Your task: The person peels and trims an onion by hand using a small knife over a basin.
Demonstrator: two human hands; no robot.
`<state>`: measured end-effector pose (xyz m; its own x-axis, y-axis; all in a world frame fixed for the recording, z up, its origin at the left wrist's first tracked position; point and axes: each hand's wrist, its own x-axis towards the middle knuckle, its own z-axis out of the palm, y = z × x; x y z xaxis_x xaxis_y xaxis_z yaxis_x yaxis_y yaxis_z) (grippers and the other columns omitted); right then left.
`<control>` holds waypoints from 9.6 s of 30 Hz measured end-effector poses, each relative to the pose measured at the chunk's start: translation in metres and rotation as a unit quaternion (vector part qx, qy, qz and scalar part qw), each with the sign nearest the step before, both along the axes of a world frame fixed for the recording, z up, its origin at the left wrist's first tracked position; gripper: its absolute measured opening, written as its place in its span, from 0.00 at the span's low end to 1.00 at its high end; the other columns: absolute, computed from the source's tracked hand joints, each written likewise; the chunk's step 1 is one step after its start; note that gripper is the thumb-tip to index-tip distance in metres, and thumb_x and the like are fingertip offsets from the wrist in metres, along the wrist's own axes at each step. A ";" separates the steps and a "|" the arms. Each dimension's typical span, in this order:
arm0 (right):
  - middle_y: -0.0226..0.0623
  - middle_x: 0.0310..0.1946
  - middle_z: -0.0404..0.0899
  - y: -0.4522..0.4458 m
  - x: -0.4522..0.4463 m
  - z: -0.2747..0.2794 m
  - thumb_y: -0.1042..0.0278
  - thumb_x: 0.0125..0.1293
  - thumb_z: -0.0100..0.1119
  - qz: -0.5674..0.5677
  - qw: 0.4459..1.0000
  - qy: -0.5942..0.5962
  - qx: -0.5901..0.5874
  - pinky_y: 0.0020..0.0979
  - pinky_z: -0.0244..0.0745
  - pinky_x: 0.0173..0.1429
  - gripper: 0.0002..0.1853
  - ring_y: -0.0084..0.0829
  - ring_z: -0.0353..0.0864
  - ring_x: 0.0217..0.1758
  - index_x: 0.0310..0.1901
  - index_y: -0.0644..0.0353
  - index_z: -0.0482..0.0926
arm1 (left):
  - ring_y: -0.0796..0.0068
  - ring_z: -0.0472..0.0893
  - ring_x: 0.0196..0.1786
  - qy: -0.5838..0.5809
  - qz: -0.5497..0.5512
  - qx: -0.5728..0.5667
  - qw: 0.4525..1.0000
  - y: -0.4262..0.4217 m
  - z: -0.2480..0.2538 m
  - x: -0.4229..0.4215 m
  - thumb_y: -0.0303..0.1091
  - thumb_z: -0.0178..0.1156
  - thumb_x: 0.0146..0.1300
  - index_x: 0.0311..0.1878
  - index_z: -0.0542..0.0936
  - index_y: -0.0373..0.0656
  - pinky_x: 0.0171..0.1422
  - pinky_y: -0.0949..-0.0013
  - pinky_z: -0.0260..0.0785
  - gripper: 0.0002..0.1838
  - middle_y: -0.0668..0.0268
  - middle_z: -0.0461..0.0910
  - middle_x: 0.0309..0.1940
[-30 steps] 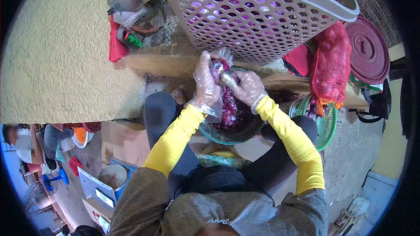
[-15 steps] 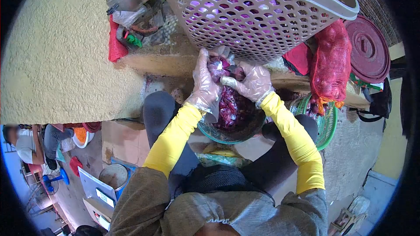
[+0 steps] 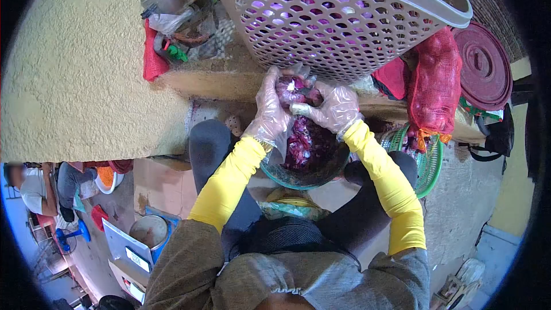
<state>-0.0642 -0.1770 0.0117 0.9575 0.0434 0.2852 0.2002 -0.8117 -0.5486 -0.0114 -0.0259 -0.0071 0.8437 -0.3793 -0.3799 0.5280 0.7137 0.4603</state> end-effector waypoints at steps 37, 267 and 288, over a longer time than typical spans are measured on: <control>0.54 0.28 0.82 0.003 0.001 -0.017 0.29 0.66 0.48 0.039 0.985 0.168 0.031 0.50 0.76 0.45 0.33 0.56 0.82 0.36 0.38 0.54 0.86 | 0.59 0.83 0.38 -0.038 -0.006 0.062 0.997 0.003 -0.015 0.001 0.56 0.49 0.74 0.42 0.76 0.42 0.48 0.50 0.81 0.24 0.55 0.81 0.35; 0.41 0.22 0.83 -0.001 0.004 0.003 0.21 0.50 0.61 0.009 0.997 0.072 -0.034 0.46 0.78 0.39 0.36 0.47 0.84 0.29 0.34 0.52 0.86 | 0.56 0.81 0.46 -0.019 0.007 -0.016 1.000 0.002 0.004 -0.003 0.46 0.55 0.69 0.43 0.77 0.38 0.55 0.49 0.78 0.17 0.54 0.80 0.41; 0.43 0.21 0.80 -0.001 0.002 0.000 0.32 0.63 0.57 0.163 0.978 0.115 -0.062 0.46 0.75 0.37 0.28 0.48 0.82 0.28 0.27 0.52 0.84 | 0.54 0.79 0.57 0.053 0.000 -0.065 0.996 0.009 -0.001 0.009 0.52 0.56 0.70 0.62 0.74 0.40 0.58 0.52 0.77 0.28 0.55 0.78 0.58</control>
<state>-0.0625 -0.1777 0.0112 0.9249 0.3783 0.0371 0.3428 -0.7881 -0.5112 -0.0020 -0.0174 -0.0079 0.8014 -0.4306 -0.4152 0.5685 0.7641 0.3048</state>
